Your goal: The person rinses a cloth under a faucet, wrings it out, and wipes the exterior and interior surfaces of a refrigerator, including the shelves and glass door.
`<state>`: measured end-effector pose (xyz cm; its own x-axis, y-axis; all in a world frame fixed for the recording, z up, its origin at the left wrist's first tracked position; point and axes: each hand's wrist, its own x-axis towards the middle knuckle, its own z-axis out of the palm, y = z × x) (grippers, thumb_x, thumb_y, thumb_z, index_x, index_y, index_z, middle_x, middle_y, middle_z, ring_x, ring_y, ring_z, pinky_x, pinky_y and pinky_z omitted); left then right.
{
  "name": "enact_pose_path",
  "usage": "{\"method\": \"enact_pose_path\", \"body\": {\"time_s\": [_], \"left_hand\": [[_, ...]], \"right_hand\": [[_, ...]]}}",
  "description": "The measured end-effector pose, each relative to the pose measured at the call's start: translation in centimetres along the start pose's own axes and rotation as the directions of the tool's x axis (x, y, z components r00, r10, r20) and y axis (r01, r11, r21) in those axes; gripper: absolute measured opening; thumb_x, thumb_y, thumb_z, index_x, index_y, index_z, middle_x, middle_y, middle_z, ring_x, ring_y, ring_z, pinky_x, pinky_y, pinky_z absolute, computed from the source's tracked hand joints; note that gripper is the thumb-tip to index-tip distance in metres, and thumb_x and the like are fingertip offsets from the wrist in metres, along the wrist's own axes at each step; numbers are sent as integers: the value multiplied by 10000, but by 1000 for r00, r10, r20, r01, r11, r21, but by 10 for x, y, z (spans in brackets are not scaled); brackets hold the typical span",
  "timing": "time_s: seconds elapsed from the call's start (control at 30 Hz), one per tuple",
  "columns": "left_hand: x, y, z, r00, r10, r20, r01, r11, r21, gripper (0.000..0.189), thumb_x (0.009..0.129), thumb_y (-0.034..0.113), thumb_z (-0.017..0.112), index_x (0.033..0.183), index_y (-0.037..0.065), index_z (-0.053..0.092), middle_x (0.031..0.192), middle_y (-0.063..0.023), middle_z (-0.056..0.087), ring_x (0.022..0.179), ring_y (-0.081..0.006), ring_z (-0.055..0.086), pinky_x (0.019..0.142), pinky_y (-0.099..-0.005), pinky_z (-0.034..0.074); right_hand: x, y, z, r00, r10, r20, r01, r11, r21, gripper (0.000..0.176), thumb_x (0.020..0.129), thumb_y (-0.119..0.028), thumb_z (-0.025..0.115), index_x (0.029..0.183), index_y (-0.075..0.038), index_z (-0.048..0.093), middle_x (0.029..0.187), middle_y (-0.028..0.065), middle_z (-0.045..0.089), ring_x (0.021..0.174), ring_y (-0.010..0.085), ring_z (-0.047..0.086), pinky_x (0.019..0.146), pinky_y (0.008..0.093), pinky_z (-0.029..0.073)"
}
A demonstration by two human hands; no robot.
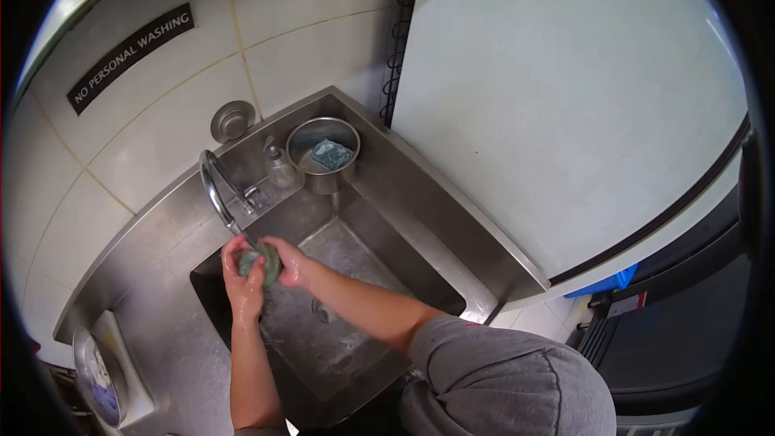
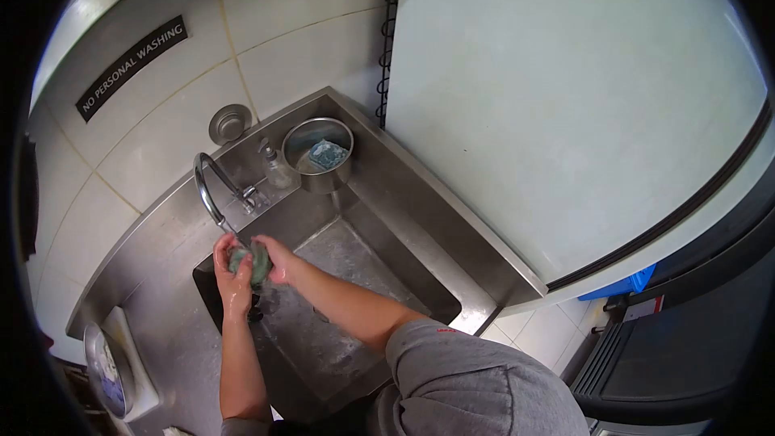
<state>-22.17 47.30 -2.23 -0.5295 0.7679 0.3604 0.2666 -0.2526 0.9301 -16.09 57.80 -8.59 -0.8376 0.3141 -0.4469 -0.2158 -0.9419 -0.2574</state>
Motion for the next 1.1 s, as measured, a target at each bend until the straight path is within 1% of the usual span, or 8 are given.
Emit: {"method": "enact_pose_path", "body": {"time_s": [0.13, 0.17, 0.23, 0.4, 0.6, 0.83, 0.93, 1.1], "left_hand": [[6, -55, -37, 995, 99, -4, -89, 912, 400, 464, 864, 203, 622, 1282, 70, 469, 1142, -103, 507, 1059, -185, 497, 949, -296, 377], [8, -57, -46, 947, -306, 103, 300, 951, 71, 482, 884, 314, 573, 1296, 91, 462, 1132, -108, 521, 1017, -203, 526, 909, -307, 416], [10, -62, -55, 424, -682, 596, 904, 281, -322, 570, 922, 535, 476, 1324, 132, 450, 1110, -118, 549, 934, -239, 584, 828, -328, 492], [21, -81, -29, 694, -687, 216, 550, 312, -774, 315, 884, 389, 629, 989, 98, 570, 799, -50, 619, 763, -200, 613, 663, -336, 514], [0, 6, 29, 839, -93, -536, 49, 994, -94, 365, 884, 78, 606, 1236, 38, 521, 978, -79, 573, 887, -181, 556, 812, -323, 473], [-19, -21, -8, 955, 269, -124, -203, 900, 386, 508, 909, 227, 560, 1341, -3, 425, 1305, -160, 499, 1200, -273, 492, 1020, -386, 362], [-21, -70, -29, 831, -419, 366, 555, 572, -604, 649, 965, 471, 407, 1448, 68, 247, 1414, -76, 399, 1293, -276, 403, 1096, -432, 297], [-19, -78, -26, 852, -365, 376, 464, 189, -866, 527, 957, 474, 420, 1339, 111, 408, 1307, -91, 496, 1231, -325, 449, 1069, -468, 328]], "right_hand": [[5, -9, 12, 768, -638, 53, 540, 602, -588, 279, 830, -236, 662, 995, -22, 594, 981, 99, 611, 917, 254, 614, 776, 384, 492], [-4, -8, 18, 769, -637, 52, 540, 603, -587, 279, 830, -236, 662, 995, -22, 594, 981, 99, 611, 917, 254, 614, 776, 384, 492], [-20, -3, 28, 499, -662, 558, 427, -373, -824, 279, 779, -242, 703, 919, -18, 615, 967, 112, 590, 889, 307, 596, 749, 397, 486], [-29, 40, 28, 256, -459, 851, 634, -584, -506, 238, 798, -230, 704, 891, -26, 624, 952, 99, 585, 834, 287, 607, 700, 373, 474], [-30, 25, 42, 762, -640, -99, 609, 760, -225, 263, 891, -303, 627, 915, -41, 612, 901, 97, 627, 805, 195, 620, 734, 340, 504], [-22, -2, 43, 918, -392, 63, 395, 917, -60, 147, 867, -208, 618, 967, -101, 627, 888, 80, 617, 783, 245, 613, 728, 359, 508], [-15, -15, 50, 410, -550, 728, 663, -367, -652, 91, 740, -118, 645, 809, -58, 645, 918, 118, 622, 817, 332, 602, 718, 380, 500], [-19, 21, 53, 478, 16, 878, 614, -720, -321, 168, 691, -184, 700, 768, -62, 615, 897, 112, 605, 875, 305, 601, 720, 423, 479]]}}
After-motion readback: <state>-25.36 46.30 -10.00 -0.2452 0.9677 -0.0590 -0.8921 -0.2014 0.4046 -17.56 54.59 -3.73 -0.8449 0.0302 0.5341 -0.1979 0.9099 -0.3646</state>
